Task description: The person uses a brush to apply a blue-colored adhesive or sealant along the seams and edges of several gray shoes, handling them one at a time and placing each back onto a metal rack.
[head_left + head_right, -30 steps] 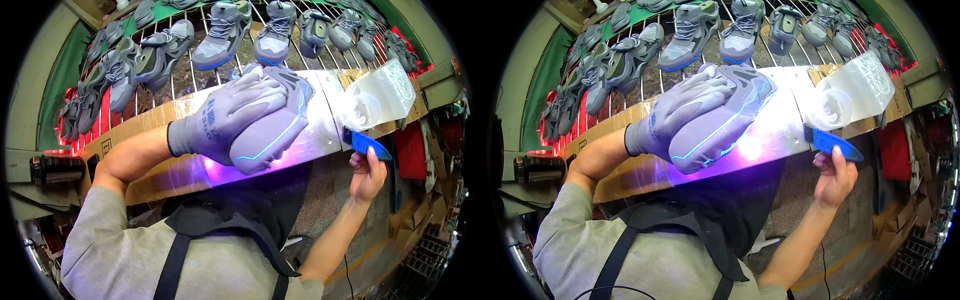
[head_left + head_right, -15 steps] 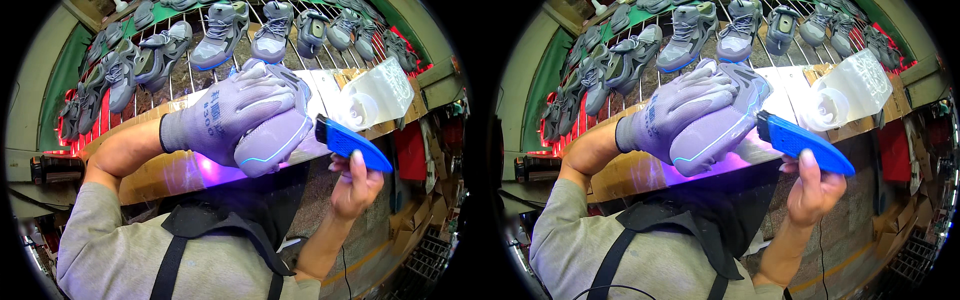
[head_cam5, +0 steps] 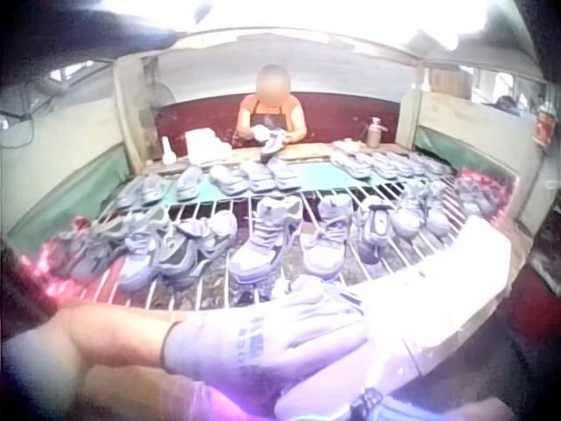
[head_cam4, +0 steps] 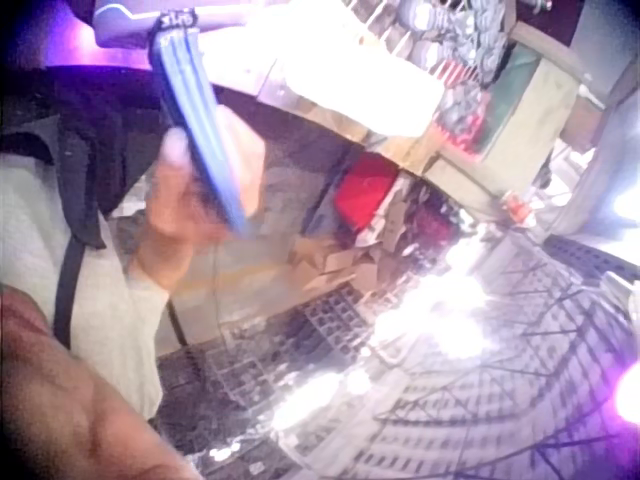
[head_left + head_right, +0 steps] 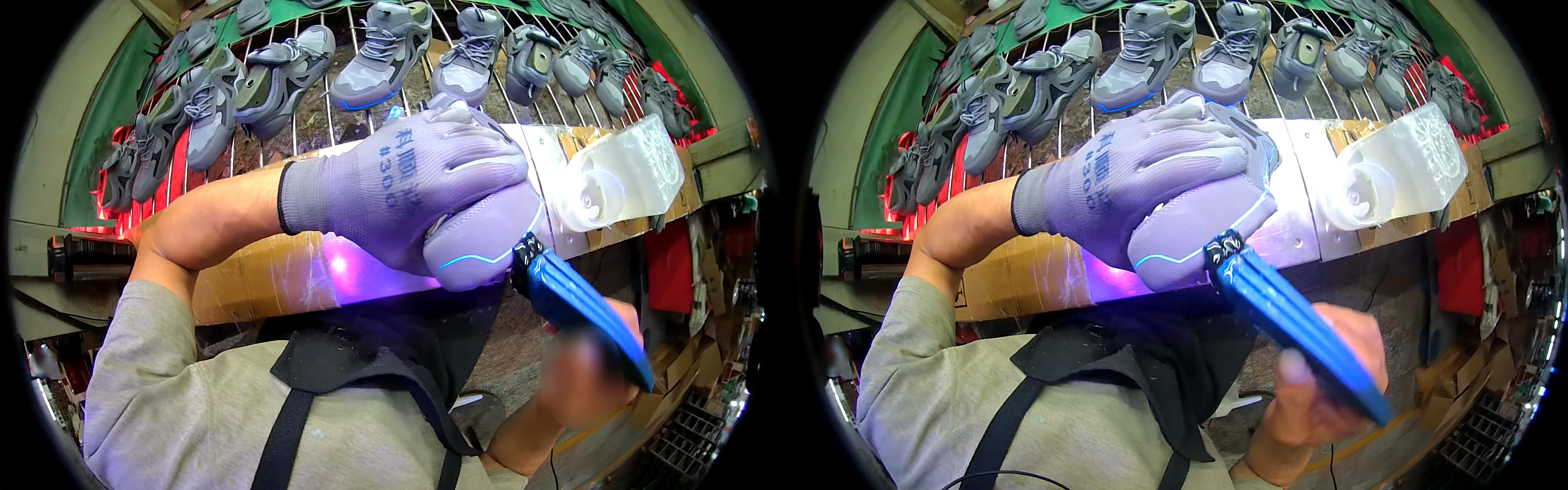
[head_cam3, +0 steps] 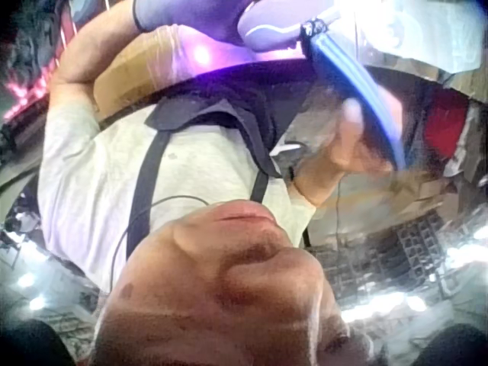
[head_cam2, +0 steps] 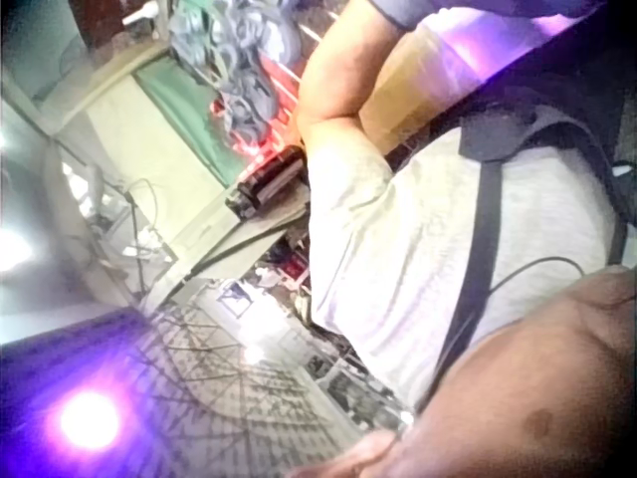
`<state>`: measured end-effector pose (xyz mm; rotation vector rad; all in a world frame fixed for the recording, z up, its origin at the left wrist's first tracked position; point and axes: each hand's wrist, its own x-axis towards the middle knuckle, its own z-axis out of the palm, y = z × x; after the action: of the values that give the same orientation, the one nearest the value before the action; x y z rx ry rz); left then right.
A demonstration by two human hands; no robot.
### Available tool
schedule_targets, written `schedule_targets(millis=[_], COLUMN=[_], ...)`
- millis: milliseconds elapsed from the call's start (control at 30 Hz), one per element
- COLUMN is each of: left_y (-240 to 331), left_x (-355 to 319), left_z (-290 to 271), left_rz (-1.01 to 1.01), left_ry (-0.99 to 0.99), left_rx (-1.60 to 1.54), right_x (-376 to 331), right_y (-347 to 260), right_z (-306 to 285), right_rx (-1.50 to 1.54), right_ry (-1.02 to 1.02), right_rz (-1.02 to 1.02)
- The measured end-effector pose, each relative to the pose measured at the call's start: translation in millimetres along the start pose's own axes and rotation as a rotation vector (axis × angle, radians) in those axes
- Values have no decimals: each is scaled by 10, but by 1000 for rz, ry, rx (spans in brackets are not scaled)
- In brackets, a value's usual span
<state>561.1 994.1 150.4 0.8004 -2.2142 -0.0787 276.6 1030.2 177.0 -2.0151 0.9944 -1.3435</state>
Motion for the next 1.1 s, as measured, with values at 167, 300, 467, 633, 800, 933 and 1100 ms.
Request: schedule_targets(millis=[167, 300, 467, 633, 800, 933, 1100], left_y=[37, 37, 71, 67, 70, 26, -261], left_x=[75, 187, 357, 475, 649, 770, 968], left_z=[-63, -43, -87, -144, -143, -173, -199], left_rz=[-67, -82, -133, -136, -138, -172, -163], left_ry=[-37, -28, -161, -239, -305, -390, -378], left_rx=[-5, -3, 72, 87, 67, 81, -31], right_x=[-48, -2, 227, 460, 918, 937, 1048], right_y=[-262, -483, -667, -907, -1021, -1175, -708], right_z=[19, -44, -188, -296, -462, -420, -682], right_rx=[-235, -576, -680, -638, -574, -732, -708], right_ry=[-21, -84, -222, -440, -747, -810, -647], right_rz=[-249, -367, -466, -435, -727, -615, -476])
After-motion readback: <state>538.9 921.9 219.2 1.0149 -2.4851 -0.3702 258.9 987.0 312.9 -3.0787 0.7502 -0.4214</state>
